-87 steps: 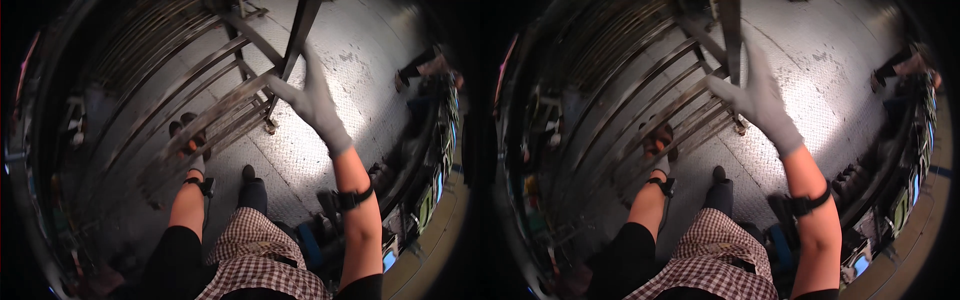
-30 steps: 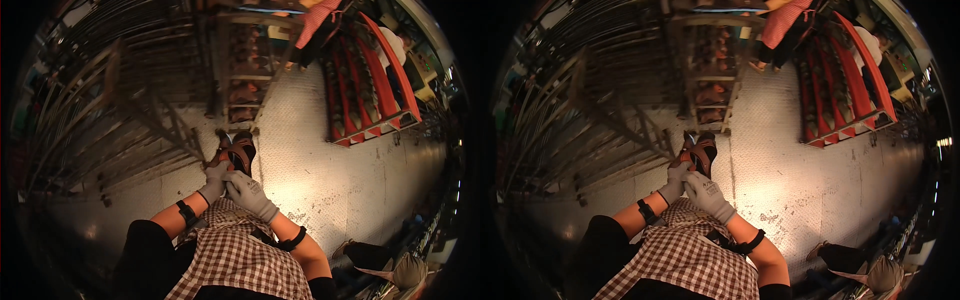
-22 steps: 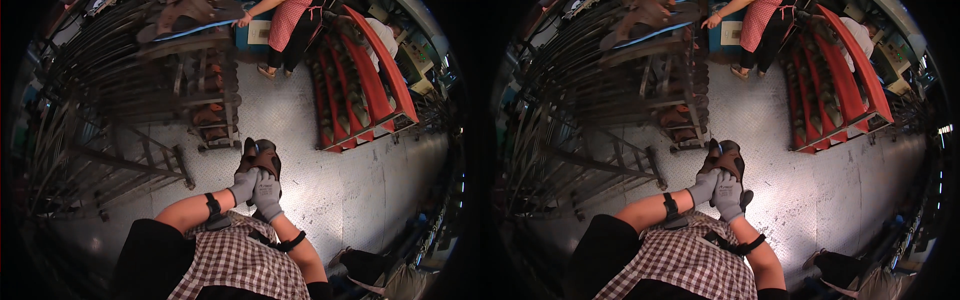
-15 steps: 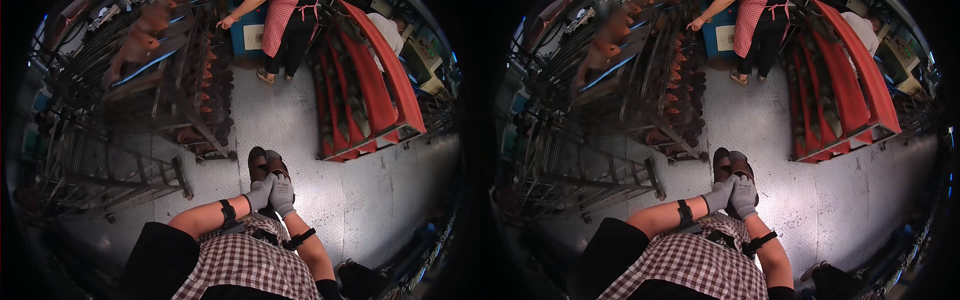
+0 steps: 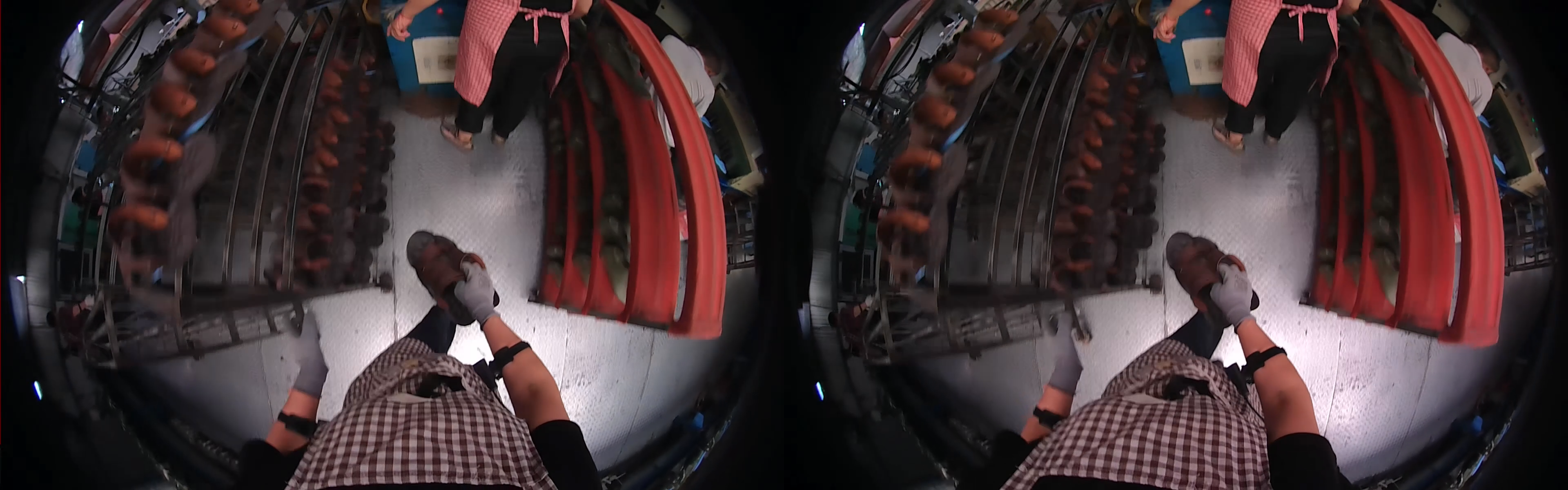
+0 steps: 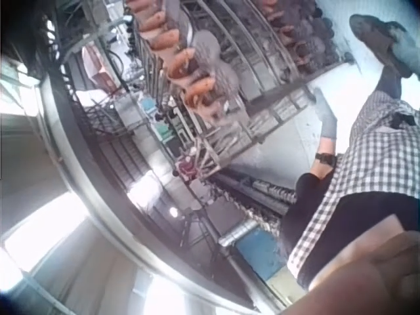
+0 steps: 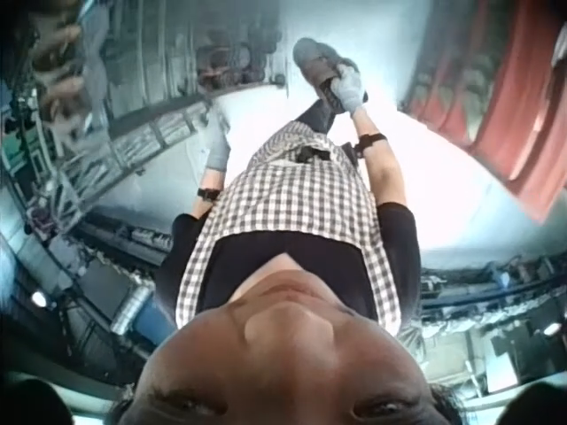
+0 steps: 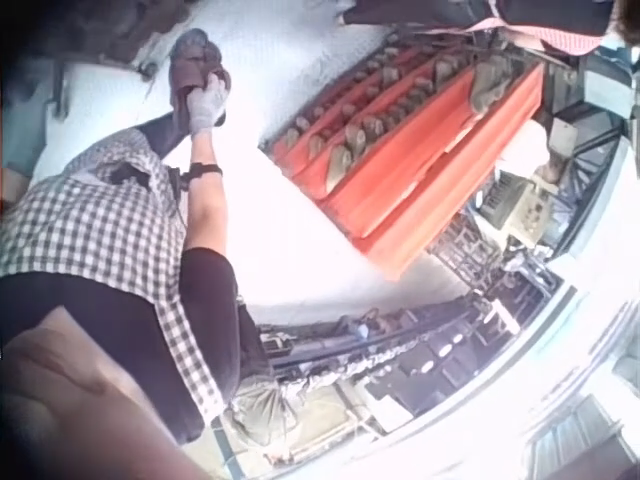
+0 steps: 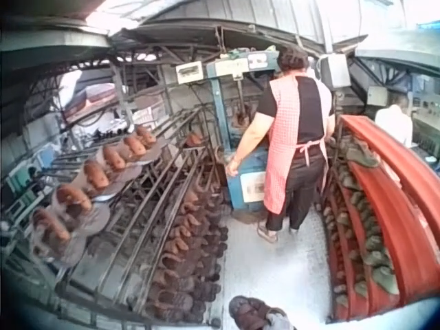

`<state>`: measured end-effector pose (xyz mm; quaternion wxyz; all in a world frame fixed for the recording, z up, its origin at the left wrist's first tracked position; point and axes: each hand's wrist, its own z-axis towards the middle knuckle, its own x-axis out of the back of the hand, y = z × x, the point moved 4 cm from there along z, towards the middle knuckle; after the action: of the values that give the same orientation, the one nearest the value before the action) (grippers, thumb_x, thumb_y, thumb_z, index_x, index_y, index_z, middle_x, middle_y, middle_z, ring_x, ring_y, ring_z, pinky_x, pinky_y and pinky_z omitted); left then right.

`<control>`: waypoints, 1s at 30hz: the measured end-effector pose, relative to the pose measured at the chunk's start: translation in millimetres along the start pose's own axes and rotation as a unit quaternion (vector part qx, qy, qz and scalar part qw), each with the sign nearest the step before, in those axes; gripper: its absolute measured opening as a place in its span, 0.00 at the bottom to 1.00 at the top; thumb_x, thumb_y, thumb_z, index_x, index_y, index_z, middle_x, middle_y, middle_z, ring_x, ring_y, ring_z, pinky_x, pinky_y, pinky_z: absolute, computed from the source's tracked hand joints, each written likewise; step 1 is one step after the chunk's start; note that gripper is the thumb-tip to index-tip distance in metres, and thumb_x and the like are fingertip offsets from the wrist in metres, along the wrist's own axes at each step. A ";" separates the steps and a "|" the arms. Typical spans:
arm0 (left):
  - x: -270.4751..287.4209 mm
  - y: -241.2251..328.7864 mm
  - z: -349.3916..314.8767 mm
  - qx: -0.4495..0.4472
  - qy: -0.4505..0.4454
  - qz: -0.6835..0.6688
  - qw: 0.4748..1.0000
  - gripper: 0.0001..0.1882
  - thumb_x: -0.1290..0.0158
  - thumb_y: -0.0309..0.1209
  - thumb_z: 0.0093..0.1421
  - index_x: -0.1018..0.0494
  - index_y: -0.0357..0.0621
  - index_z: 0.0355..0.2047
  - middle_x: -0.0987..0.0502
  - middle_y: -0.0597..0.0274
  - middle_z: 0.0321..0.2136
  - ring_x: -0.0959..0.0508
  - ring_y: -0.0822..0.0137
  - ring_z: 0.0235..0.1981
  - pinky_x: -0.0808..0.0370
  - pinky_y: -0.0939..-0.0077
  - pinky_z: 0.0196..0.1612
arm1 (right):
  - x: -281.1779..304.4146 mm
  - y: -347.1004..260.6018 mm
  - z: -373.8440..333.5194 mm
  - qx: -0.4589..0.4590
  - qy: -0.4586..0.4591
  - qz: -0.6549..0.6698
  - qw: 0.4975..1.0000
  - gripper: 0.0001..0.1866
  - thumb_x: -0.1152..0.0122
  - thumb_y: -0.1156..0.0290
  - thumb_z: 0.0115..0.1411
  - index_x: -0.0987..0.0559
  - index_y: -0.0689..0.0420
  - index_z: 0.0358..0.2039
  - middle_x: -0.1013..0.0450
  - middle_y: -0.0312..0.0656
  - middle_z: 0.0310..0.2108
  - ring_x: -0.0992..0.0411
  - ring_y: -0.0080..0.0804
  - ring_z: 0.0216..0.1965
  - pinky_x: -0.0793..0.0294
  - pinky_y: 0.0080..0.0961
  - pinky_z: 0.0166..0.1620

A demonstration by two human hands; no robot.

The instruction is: Operator places sandal components onto a production line machine to attach the sole and upper.

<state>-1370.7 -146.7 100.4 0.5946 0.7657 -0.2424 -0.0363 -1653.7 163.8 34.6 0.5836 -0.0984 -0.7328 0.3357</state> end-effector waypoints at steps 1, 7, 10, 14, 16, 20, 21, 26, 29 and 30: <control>-2.8 14.5 7.3 -0.043 0.048 0.020 0.998 0.27 0.42 0.34 0.66 0.35 0.33 0.61 0.27 0.60 0.51 0.28 0.67 0.50 0.32 0.71 0.58 | -5.3 3.9 28.1 0.012 0.002 0.006 1.000 0.19 0.41 0.69 0.52 0.20 0.55 0.45 0.24 0.49 0.45 0.28 0.53 0.50 0.29 0.44 0.55; -32.4 35.1 33.5 0.085 0.088 -0.039 0.992 0.26 0.42 0.40 0.66 0.30 0.38 0.59 0.26 0.62 0.53 0.28 0.72 0.52 0.33 0.68 0.57 | -9.5 -19.3 163.2 -0.009 -0.094 -0.023 0.995 0.20 0.43 0.67 0.52 0.20 0.56 0.47 0.23 0.49 0.47 0.28 0.52 0.51 0.30 0.45 0.56; -41.3 32.6 29.3 0.190 0.171 -0.102 0.961 0.26 0.42 0.42 0.66 0.29 0.46 0.61 0.26 0.68 0.57 0.32 0.73 0.60 0.37 0.69 0.59 | -17.5 -19.4 225.4 0.038 -0.021 -0.036 0.998 0.20 0.42 0.68 0.51 0.20 0.53 0.47 0.24 0.47 0.47 0.28 0.51 0.50 0.29 0.45 0.54; -30.5 20.1 29.9 0.258 0.231 -0.095 0.933 0.24 0.42 0.41 0.65 0.28 0.53 0.60 0.26 0.73 0.57 0.31 0.74 0.58 0.37 0.72 0.58 | -39.8 -46.4 309.2 0.114 -0.027 -0.043 0.992 0.22 0.40 0.69 0.48 0.20 0.50 0.47 0.24 0.44 0.46 0.28 0.50 0.48 0.28 0.45 0.50; -40.3 27.4 37.9 0.268 0.258 -0.081 0.925 0.23 0.42 0.40 0.65 0.27 0.54 0.60 0.26 0.74 0.57 0.31 0.76 0.58 0.37 0.73 0.58 | -57.9 -56.7 348.6 0.164 -0.043 -0.038 0.985 0.22 0.39 0.69 0.46 0.20 0.50 0.46 0.25 0.43 0.45 0.28 0.49 0.47 0.29 0.45 0.48; -43.8 29.6 36.6 0.291 0.331 -0.085 0.893 0.21 0.43 0.38 0.64 0.25 0.56 0.57 0.23 0.79 0.53 0.29 0.76 0.54 0.36 0.70 0.57 | -113.7 -68.0 396.9 0.223 -0.140 -0.030 0.964 0.24 0.37 0.70 0.44 0.22 0.46 0.46 0.26 0.39 0.45 0.30 0.46 0.47 0.30 0.45 0.47; -47.7 31.8 39.9 0.308 0.339 -0.077 0.886 0.20 0.44 0.38 0.63 0.25 0.57 0.57 0.23 0.79 0.53 0.28 0.75 0.54 0.35 0.69 0.57 | -124.3 -67.9 403.5 0.253 -0.141 -0.022 0.957 0.24 0.37 0.70 0.44 0.22 0.46 0.46 0.27 0.39 0.45 0.29 0.45 0.47 0.30 0.45 0.47; -0.9 -0.7 7.1 0.274 0.311 -0.006 0.910 0.19 0.42 0.36 0.60 0.24 0.57 0.53 0.22 0.78 0.52 0.26 0.73 0.52 0.35 0.66 0.56 | -170.1 -102.0 401.2 0.356 -0.346 0.015 0.868 0.24 0.37 0.74 0.43 0.21 0.50 0.45 0.27 0.39 0.45 0.30 0.46 0.49 0.29 0.45 0.51; -17.1 -26.9 -1.8 0.389 0.413 -0.202 0.798 0.23 0.45 0.45 0.65 0.28 0.57 0.59 0.25 0.74 0.57 0.28 0.72 0.55 0.36 0.65 0.59 | -182.1 -85.3 382.1 0.354 -0.397 0.072 0.844 0.24 0.37 0.75 0.43 0.21 0.50 0.45 0.27 0.39 0.45 0.30 0.45 0.49 0.28 0.44 0.53; -71.0 -25.0 17.3 0.424 0.257 -0.202 0.845 0.28 0.48 0.52 0.67 0.34 0.60 0.64 0.28 0.71 0.59 0.29 0.70 0.55 0.35 0.65 0.57 | -177.4 -74.5 380.4 0.317 -0.427 0.081 0.843 0.23 0.39 0.77 0.42 0.21 0.52 0.44 0.27 0.41 0.45 0.29 0.46 0.50 0.28 0.43 0.53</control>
<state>-1430.9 -128.3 55.7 0.2329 0.9572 0.0870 0.1484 -1932.6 -131.1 -95.8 0.1830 0.1866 -0.7524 0.6046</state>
